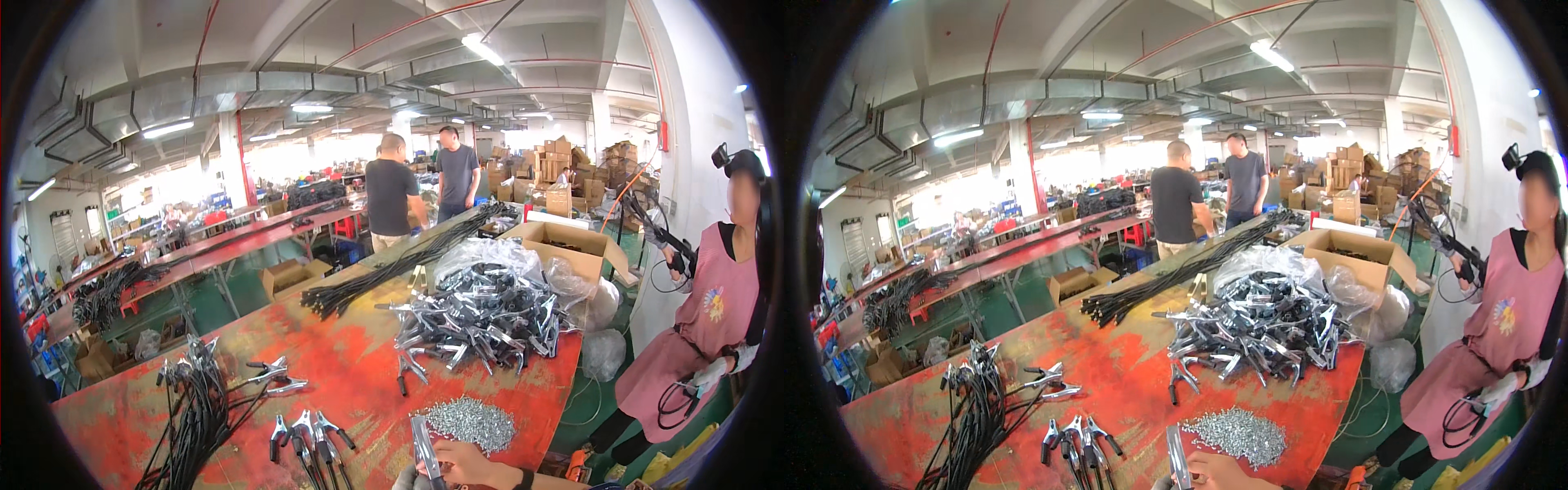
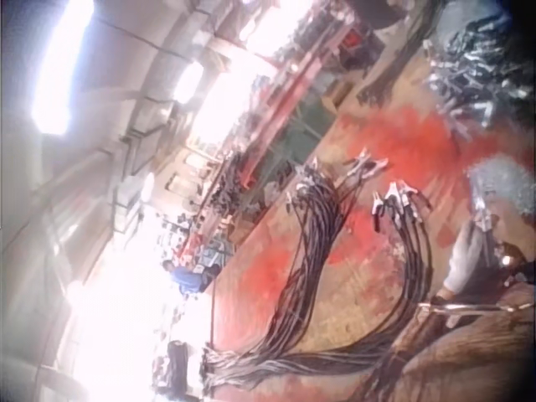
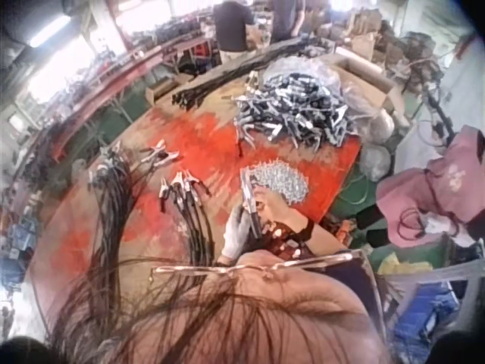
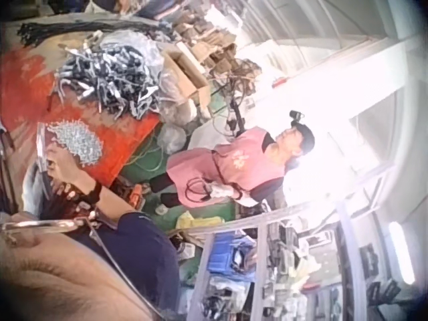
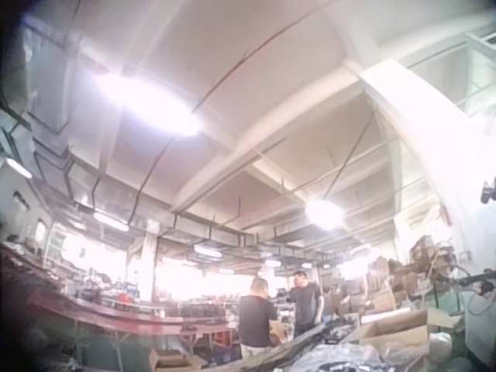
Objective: Assembling alligator clips and lugs onto heavy-duty electrical cables on a factory work table.
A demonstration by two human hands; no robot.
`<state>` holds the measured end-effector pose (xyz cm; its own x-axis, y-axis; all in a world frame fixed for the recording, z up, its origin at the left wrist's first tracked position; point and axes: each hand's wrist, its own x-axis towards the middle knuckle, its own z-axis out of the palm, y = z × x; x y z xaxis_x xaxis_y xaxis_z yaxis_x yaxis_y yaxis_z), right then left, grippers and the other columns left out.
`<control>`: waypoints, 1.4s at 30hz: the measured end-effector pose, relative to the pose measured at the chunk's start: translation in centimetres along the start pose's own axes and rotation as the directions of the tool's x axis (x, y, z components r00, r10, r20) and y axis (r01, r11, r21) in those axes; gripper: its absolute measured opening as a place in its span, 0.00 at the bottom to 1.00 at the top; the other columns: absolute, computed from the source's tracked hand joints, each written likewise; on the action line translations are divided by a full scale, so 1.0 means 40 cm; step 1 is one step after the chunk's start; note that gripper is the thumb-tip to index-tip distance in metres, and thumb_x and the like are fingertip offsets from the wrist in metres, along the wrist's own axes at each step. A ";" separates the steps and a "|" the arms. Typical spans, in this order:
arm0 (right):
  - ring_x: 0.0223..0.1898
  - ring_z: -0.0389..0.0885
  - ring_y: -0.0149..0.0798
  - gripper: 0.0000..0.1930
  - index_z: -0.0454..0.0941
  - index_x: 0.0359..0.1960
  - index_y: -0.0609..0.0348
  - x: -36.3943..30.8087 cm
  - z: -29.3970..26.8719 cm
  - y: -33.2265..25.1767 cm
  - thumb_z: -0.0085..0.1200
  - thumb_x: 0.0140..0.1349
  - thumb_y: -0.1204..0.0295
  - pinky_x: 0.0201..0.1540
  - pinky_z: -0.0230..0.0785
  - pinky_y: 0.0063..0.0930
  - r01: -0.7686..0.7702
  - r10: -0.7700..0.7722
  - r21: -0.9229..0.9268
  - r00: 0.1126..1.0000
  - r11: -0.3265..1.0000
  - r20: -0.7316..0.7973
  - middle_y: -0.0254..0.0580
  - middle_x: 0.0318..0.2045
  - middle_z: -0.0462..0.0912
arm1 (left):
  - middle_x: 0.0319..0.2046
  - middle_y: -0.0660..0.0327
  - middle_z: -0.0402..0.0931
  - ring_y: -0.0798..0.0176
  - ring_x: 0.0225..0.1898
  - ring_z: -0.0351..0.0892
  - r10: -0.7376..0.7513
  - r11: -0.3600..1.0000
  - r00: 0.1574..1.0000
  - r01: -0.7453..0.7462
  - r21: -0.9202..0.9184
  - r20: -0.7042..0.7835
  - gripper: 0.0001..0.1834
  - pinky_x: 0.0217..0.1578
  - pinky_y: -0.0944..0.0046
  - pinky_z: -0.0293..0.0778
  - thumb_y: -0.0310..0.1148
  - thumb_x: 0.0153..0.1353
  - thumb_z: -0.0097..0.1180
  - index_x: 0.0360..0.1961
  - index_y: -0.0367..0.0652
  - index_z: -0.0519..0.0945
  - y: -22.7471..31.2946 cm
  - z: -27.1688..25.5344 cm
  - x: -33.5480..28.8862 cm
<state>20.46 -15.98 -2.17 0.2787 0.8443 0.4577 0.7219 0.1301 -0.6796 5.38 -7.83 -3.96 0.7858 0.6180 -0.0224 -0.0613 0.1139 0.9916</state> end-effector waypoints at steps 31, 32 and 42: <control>0.35 0.77 0.55 0.13 0.76 0.31 0.58 0.014 0.015 0.009 0.61 0.40 0.73 0.35 0.70 0.41 0.148 -0.184 -0.229 0.972 0.962 -0.145 0.47 0.33 0.76 | 0.48 0.57 0.75 0.66 0.47 0.72 -0.073 0.996 0.997 0.074 -0.054 0.020 0.21 0.49 0.67 0.70 0.37 0.70 0.46 0.59 0.37 0.70 -0.028 -0.010 0.019; 0.34 0.77 0.55 0.13 0.76 0.31 0.58 0.015 0.006 -0.004 0.61 0.40 0.73 0.35 0.70 0.41 0.133 -0.163 -0.212 0.978 0.968 -0.129 0.48 0.33 0.76 | 0.48 0.57 0.75 0.66 0.47 0.72 -0.101 0.991 0.995 0.103 -0.089 0.018 0.20 0.49 0.67 0.70 0.37 0.70 0.45 0.59 0.37 0.70 -0.018 -0.007 0.015; 0.33 0.78 0.53 0.12 0.78 0.32 0.56 0.015 0.000 -0.018 0.61 0.42 0.75 0.33 0.71 0.40 0.147 -0.172 -0.178 0.976 0.973 -0.133 0.45 0.31 0.77 | 0.44 0.57 0.77 0.65 0.43 0.75 -0.019 1.000 1.000 0.019 0.011 -0.021 0.19 0.45 0.65 0.72 0.38 0.69 0.45 0.56 0.39 0.72 -0.058 -0.014 0.025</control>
<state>20.11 -15.58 -1.40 0.2318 0.7327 0.6398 0.8562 0.1585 -0.4918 5.97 -7.05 -6.36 0.7739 0.6318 -0.0438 -0.0397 0.1175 0.9923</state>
